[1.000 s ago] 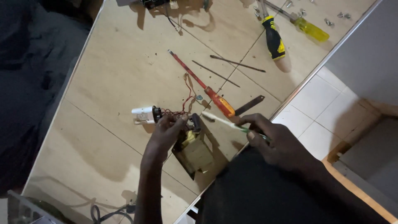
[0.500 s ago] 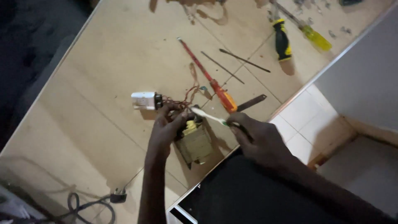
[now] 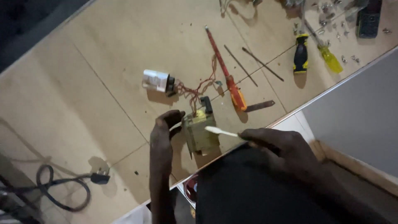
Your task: Cleaning a transformer component using a toothbrush and a small tool to remove dust and debris.
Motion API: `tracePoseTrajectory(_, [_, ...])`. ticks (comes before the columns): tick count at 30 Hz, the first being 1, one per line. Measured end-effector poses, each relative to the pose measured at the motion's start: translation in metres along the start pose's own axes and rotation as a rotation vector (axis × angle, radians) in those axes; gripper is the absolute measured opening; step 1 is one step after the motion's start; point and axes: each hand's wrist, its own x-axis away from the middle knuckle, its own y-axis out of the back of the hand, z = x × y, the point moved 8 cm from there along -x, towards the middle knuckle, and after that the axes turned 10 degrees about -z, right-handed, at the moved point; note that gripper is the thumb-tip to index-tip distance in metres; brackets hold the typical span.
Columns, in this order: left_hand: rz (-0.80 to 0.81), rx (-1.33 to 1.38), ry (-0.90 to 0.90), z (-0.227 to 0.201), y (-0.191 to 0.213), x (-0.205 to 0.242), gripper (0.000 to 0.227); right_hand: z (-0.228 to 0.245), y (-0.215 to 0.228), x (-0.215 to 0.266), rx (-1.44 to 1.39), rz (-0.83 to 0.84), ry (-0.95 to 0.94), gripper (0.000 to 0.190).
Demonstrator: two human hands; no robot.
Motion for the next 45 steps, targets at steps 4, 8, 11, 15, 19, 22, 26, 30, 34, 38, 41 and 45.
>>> tracePoseTrajectory(4, [-0.011, 0.331, -0.033, 0.047, -0.003, 0.019, 0.068, -0.011, -0.042, -0.006, 0.083, 0.03, 0.184, 0.036])
tracePoseTrajectory(8, [-0.075, 0.217, -0.242, 0.031, -0.015, 0.041, 0.098, 0.015, -0.045, 0.008, -0.031, 0.065, 0.1, 0.028])
tracePoseTrajectory(11, [-0.114, 0.326, -0.296, 0.024, -0.032, 0.032, 0.094, -0.008, -0.041, 0.019, -0.032, 0.147, 0.073, 0.032])
tracePoseTrajectory(15, [-0.176, 0.354, -0.31, 0.003, -0.029, 0.042, 0.085, 0.016, -0.045, 0.009, -0.032, 0.168, 0.159, 0.03])
tracePoseTrajectory(19, [-0.363, 0.553, -0.265, -0.006, -0.041, 0.048, 0.057, -0.007, -0.019, 0.015, -0.051, -0.005, 0.03, 0.029])
tracePoseTrajectory(22, [-0.495, 0.818, -0.286, 0.002, -0.043, 0.049, 0.063, -0.013, -0.006, 0.021, 0.055, -0.28, -0.029, 0.026])
tracePoseTrajectory(26, [-0.514, 0.603, -0.053, 0.03, -0.044, 0.03, 0.036, -0.015, -0.033, 0.018, 0.017, -0.331, 0.098, 0.029])
tracePoseTrajectory(30, [-0.462, 0.474, -0.038, 0.02, -0.043, 0.036, 0.029, 0.024, -0.062, 0.031, 0.028, -0.238, 0.16, 0.03])
tracePoseTrajectory(34, [-0.457, 0.569, -0.073, 0.033, -0.049, 0.032, 0.046, 0.027, -0.048, 0.015, 0.126, -0.35, 0.248, 0.029])
tracePoseTrajectory(38, [-0.451, 0.393, -0.145, 0.0, -0.039, 0.042, 0.045, 0.024, -0.065, 0.012, 0.124, -0.225, 0.207, 0.034])
tracePoseTrajectory(41, [-0.463, 0.477, -0.024, 0.024, -0.043, 0.031, 0.047, 0.033, -0.064, 0.009, 0.132, -0.258, 0.182, 0.033])
tracePoseTrajectory(45, [-0.678, 0.815, 0.269, 0.054, -0.033, 0.024, 0.069, 0.023, -0.064, 0.006, 0.078, -0.283, 0.111, 0.026])
